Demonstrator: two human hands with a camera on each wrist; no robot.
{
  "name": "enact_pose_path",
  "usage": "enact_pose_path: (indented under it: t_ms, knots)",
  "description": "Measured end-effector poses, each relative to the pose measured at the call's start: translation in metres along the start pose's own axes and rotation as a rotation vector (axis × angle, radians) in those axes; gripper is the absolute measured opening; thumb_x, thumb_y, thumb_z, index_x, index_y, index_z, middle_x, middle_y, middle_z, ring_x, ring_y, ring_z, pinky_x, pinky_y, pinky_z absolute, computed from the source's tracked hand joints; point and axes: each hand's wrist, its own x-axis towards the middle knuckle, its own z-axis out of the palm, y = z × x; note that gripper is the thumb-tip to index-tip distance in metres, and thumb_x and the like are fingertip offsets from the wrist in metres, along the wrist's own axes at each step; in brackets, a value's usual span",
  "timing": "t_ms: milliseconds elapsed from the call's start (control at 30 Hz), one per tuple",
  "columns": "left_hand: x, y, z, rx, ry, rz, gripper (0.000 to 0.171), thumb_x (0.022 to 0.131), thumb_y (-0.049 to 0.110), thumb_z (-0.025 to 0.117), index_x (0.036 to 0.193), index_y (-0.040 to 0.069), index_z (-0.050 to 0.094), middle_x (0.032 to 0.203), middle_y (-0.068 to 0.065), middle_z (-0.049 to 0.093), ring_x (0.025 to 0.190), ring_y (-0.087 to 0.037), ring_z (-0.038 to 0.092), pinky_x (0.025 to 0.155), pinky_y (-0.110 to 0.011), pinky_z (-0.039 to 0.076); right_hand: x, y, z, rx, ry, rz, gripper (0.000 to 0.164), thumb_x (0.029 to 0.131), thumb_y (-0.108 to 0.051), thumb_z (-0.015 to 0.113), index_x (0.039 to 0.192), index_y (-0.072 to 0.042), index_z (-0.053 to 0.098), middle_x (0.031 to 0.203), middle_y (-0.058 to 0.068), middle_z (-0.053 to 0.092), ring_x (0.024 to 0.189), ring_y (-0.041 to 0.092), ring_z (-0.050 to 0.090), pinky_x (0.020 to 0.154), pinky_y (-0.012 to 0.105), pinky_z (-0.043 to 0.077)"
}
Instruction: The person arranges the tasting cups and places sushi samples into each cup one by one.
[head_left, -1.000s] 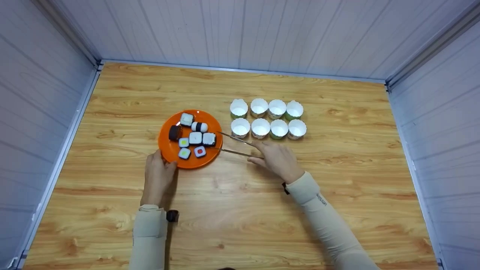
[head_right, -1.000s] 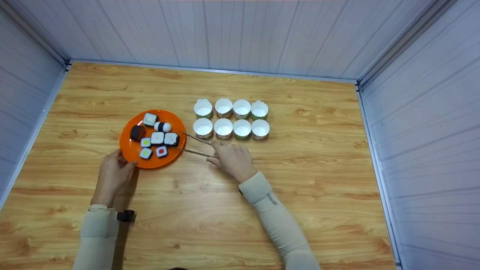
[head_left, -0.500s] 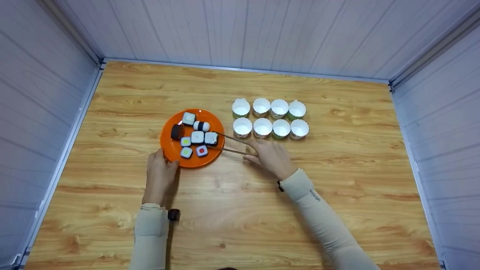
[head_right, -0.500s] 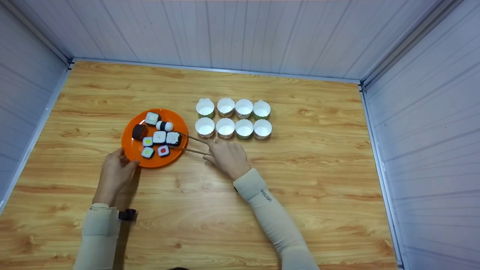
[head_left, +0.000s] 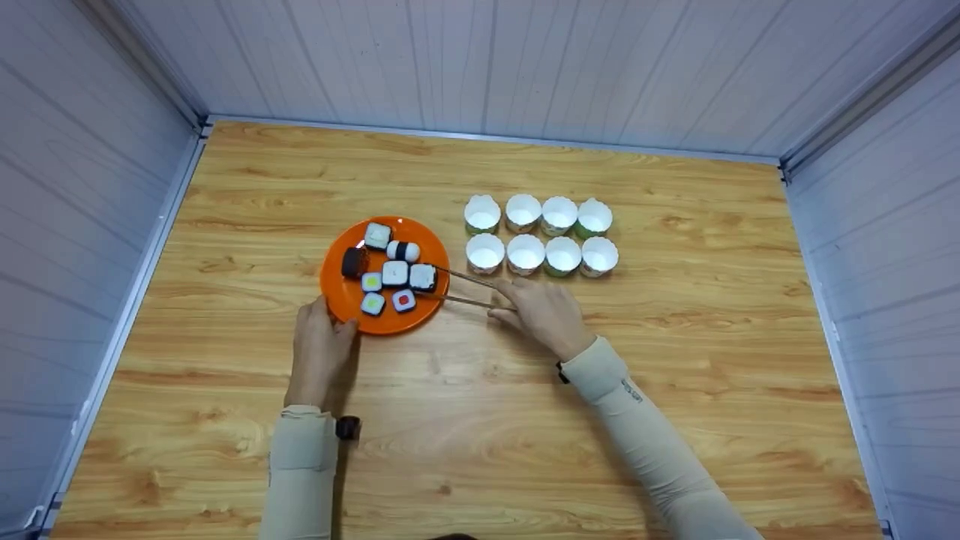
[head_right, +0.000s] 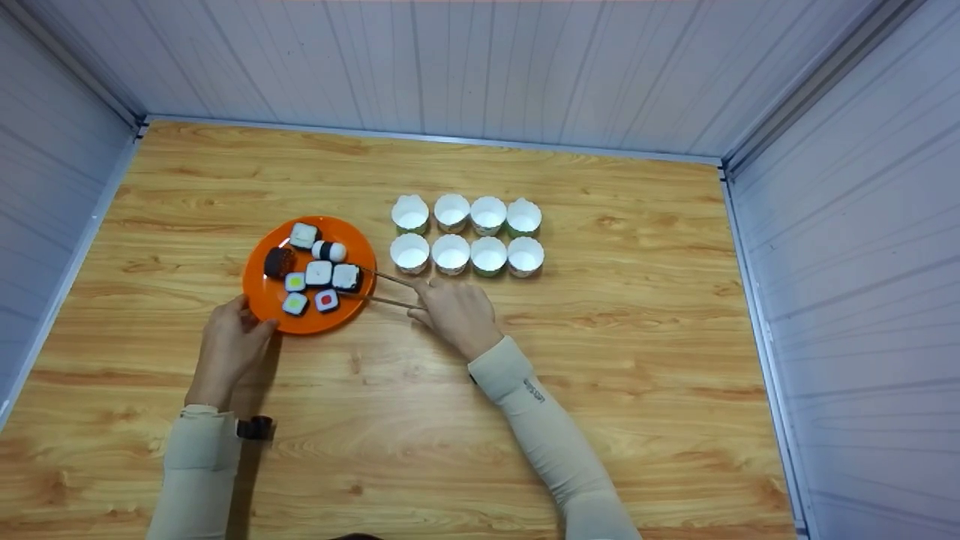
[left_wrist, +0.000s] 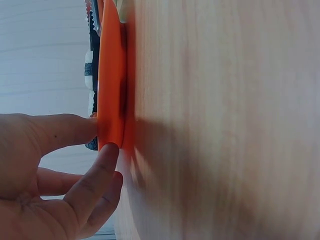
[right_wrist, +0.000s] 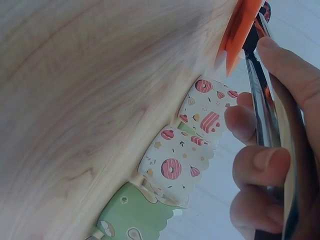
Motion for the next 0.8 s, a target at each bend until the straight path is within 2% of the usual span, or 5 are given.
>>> enact_pose_path:
  t_ms: [267,433,500,667,800]
  knots:
    - [0.000,0.001,0.000,-0.010,-0.007,-0.023,0.052,0.098,0.007,0.060,0.144,-0.009,0.042,0.130,-0.027,0.044,0.120,-0.037,0.044,0.105,-0.050,0.038,-0.002,0.000,-0.009,0.006,0.015,-0.003,0.041,0.091,-0.044,0.072,0.120,-0.016,0.070,0.084,0.004,0.068,0.062,0.021,0.064,0.045,0.037,0.047]
    - [0.000,0.002,0.000,-0.010,-0.010,-0.028,0.052,0.098,0.008,0.061,0.144,-0.009,0.042,0.128,-0.026,0.044,0.118,-0.037,0.045,0.104,-0.049,0.039,0.000,0.003,-0.019,-0.001,0.093,-0.019,0.048,0.090,-0.045,0.072,0.128,-0.016,0.068,0.080,0.006,0.067,0.048,0.018,0.051,0.039,0.035,0.040]
    - [0.000,0.002,0.000,-0.009,-0.010,-0.028,0.052,0.098,0.008,0.061,0.144,-0.009,0.042,0.128,-0.026,0.045,0.118,-0.037,0.045,0.104,-0.049,0.039,0.001,0.007,-0.024,0.006,0.118,-0.015,0.048,0.090,-0.045,0.072,0.127,-0.015,0.068,0.081,0.005,0.068,0.048,0.015,0.049,0.039,0.033,0.038]
    - [0.000,0.002,0.000,-0.013,-0.011,-0.033,0.053,0.098,0.008,0.060,0.145,-0.008,0.041,0.131,-0.027,0.044,0.120,-0.037,0.044,0.105,-0.049,0.038,0.004,0.020,-0.038,0.006,0.122,0.028,0.041,0.091,-0.042,0.072,0.121,-0.014,0.068,0.073,0.002,0.063,0.049,0.013,0.046,0.040,0.031,0.037]
    - [-0.001,0.002,0.000,-0.013,-0.003,-0.012,0.053,0.097,0.007,0.061,0.144,-0.010,0.042,0.132,-0.028,0.043,0.123,-0.039,0.043,0.106,-0.050,0.037,0.006,0.032,-0.047,-0.035,0.085,0.100,0.046,0.092,-0.045,0.069,0.125,-0.014,0.067,0.073,0.003,0.061,0.047,0.016,0.046,0.040,0.032,0.038]
